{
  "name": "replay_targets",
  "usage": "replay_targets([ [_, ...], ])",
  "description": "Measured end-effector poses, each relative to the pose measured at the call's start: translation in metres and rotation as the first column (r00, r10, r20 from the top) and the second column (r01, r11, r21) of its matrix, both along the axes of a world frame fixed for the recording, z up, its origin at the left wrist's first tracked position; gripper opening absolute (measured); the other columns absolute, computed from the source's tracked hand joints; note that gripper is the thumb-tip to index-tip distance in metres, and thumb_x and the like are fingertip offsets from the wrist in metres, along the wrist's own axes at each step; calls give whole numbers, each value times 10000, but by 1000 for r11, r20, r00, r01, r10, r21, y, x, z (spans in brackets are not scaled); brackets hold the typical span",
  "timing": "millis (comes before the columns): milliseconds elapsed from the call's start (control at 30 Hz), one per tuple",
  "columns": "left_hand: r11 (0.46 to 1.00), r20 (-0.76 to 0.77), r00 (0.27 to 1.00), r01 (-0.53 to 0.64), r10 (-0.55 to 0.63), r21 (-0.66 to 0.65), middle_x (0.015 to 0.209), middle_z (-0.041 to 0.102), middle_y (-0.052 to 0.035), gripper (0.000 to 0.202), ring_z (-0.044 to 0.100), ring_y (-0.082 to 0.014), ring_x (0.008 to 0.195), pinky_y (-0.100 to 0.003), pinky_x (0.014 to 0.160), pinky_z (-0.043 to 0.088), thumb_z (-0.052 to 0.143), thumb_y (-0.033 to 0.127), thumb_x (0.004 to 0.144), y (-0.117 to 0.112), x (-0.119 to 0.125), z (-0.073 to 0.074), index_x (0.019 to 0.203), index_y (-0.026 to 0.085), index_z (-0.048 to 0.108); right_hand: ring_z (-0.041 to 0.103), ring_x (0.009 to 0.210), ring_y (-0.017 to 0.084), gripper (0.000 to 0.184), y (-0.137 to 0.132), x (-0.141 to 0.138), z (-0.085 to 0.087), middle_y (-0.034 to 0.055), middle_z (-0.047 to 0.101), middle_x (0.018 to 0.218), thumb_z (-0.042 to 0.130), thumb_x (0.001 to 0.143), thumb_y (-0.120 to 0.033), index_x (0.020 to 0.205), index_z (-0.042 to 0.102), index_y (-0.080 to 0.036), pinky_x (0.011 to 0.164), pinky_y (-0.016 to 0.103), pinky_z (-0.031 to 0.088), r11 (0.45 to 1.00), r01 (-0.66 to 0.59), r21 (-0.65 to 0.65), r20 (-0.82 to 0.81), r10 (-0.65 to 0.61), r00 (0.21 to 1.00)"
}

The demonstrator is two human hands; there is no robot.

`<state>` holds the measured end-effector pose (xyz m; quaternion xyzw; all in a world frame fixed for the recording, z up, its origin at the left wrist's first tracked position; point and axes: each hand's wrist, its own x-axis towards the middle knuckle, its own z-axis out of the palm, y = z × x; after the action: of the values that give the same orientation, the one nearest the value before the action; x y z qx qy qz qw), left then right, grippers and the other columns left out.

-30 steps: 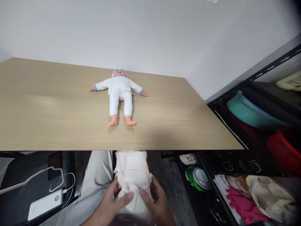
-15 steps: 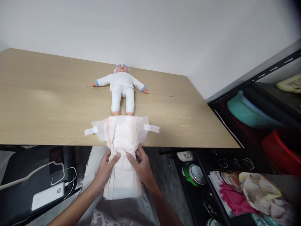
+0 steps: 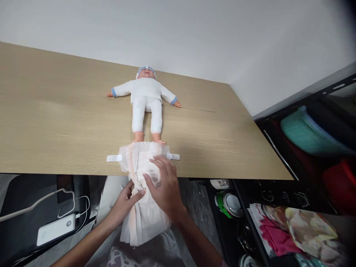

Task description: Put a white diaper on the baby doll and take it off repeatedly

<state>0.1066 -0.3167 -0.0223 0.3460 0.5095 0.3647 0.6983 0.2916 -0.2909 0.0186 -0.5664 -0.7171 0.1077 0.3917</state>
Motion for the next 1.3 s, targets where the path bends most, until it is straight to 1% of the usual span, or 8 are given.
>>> replay_targets([
  [233, 932, -322, 920, 299, -224, 205, 1199, 825, -92, 426, 778, -300, 1149, -383, 1057, 626, 877, 594, 956, 6, -41, -3, 1194, 249, 800, 333, 1778, 361, 780, 53, -19, -20, 177, 400, 1885, 665, 1152, -505, 1821, 414, -192, 1448, 624, 338, 965, -124, -230, 200, 171, 965],
  [467, 582, -526, 650, 748, -548, 318, 1242, 860, -88, 240, 826, -261, 1102, -374, 991, 669, 735, 434, 1115, 89, -113, 78, 1277, 291, 842, 304, 1793, 359, 751, 47, -19, -30, 167, 339, 1916, 619, 1173, -513, 1816, 439, -168, 1465, 618, 294, 969, -91, -229, 254, 150, 956],
  [567, 486, -634, 715, 684, -294, 545, 1318, 834, -107, 239, 806, -266, 1173, -397, 1031, 657, 675, 374, 1146, 143, -98, 101, 1327, 273, 795, 308, 1793, 355, 744, 48, -20, -31, 160, 344, 1915, 628, 1170, -514, 1815, 445, -191, 1463, 624, 294, 972, -91, -219, 246, 145, 958],
  [633, 306, -768, 638, 742, -50, 596, 1538, 751, -147, 385, 714, -323, 1415, -499, 1208, 576, 631, 286, 1148, 180, -73, 102, 1524, 263, 712, 303, 1796, 350, 744, 48, -20, -32, 155, 348, 1914, 636, 1166, -515, 1817, 444, -210, 1465, 626, 287, 973, -85, -213, 245, 137, 960],
  [733, 67, -898, 397, 907, 190, 416, 1844, 482, -159, 734, 454, -433, 1700, -654, 1361, 400, 653, 70, 1034, 229, -33, 90, 1731, 282, 557, 299, 1798, 346, 733, 49, -20, -33, 159, 344, 1915, 631, 1166, -510, 1805, 460, -194, 1470, 615, 277, 975, -76, -211, 252, 130, 959],
  [900, -211, -960, 196, 965, 198, 154, 1969, 216, -39, 1059, 222, -427, 1819, -665, 1449, 250, 758, -15, 893, 269, 2, 74, 1809, 405, 431, 317, 1788, 352, 724, 49, -20, -33, 164, 388, 1896, 623, 1165, -507, 1796, 470, -187, 1466, 624, 283, 974, -86, -209, 248, 138, 959],
  [1167, -236, -895, 443, 877, 59, 418, 1664, 707, -85, 285, 609, -396, 1529, -636, 1364, 276, 630, 300, 1083, 296, 14, 61, 1302, 319, 810, 305, 1796, 347, 748, 51, -19, -30, 159, 355, 1911, 623, 1168, -528, 1805, 453, -175, 1477, 630, 260, 967, -105, -234, 252, 164, 954],
  [1300, -176, -834, 547, 817, -69, 550, 1475, 816, -111, 328, 687, -363, 1356, -556, 1244, 405, 615, 393, 1091, 305, 21, 91, 1325, 304, 826, 252, 1818, 340, 780, 60, -15, -30, 150, 277, 1939, 592, 1182, -596, 1835, 399, -217, 1478, 647, 243, 959, -118, -257, 257, 186, 948],
])
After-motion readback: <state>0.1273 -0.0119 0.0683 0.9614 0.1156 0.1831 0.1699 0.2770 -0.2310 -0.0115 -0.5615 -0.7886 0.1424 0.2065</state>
